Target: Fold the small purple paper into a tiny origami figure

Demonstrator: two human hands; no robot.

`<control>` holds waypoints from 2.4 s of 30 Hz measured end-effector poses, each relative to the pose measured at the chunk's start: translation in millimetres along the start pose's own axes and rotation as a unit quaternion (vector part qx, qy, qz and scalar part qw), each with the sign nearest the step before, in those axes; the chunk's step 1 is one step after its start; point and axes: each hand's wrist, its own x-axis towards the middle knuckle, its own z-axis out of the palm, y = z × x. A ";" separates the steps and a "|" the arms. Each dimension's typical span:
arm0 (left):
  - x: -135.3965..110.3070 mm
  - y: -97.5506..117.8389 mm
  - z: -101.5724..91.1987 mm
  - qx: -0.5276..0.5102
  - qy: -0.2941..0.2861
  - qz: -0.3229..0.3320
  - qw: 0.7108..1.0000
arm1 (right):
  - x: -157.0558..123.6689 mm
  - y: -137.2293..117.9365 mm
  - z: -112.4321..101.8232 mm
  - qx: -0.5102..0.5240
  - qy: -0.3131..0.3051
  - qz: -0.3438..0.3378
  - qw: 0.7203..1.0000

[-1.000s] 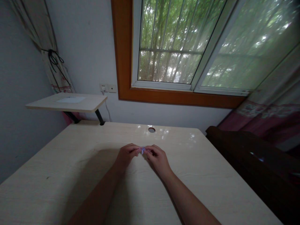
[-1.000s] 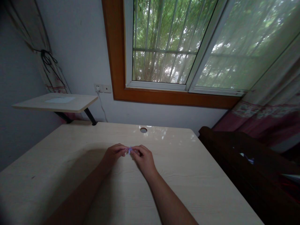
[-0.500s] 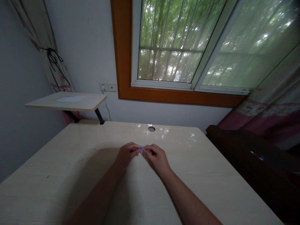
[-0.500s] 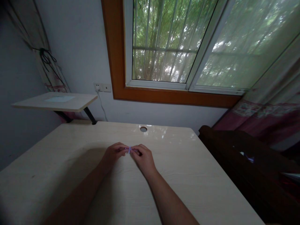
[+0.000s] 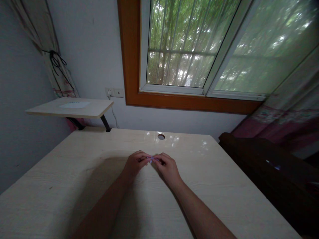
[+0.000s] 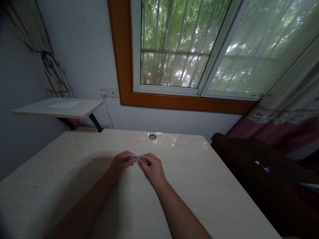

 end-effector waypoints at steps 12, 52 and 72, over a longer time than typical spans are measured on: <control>2.2 -10.0 -0.9 -0.075 0.034 -0.050 0.995 | 0.7 0.4 -2.1 0.060 0.008 0.067 0.996; 1.3 -15.0 -1.3 -0.072 0.050 -0.069 0.994 | 2.8 -5.9 -16.5 -0.056 0.261 0.058 0.962; 1.4 -12.9 1.2 -0.051 0.067 -0.080 0.993 | -1.4 -14.4 -14.9 -0.050 0.182 -0.016 0.982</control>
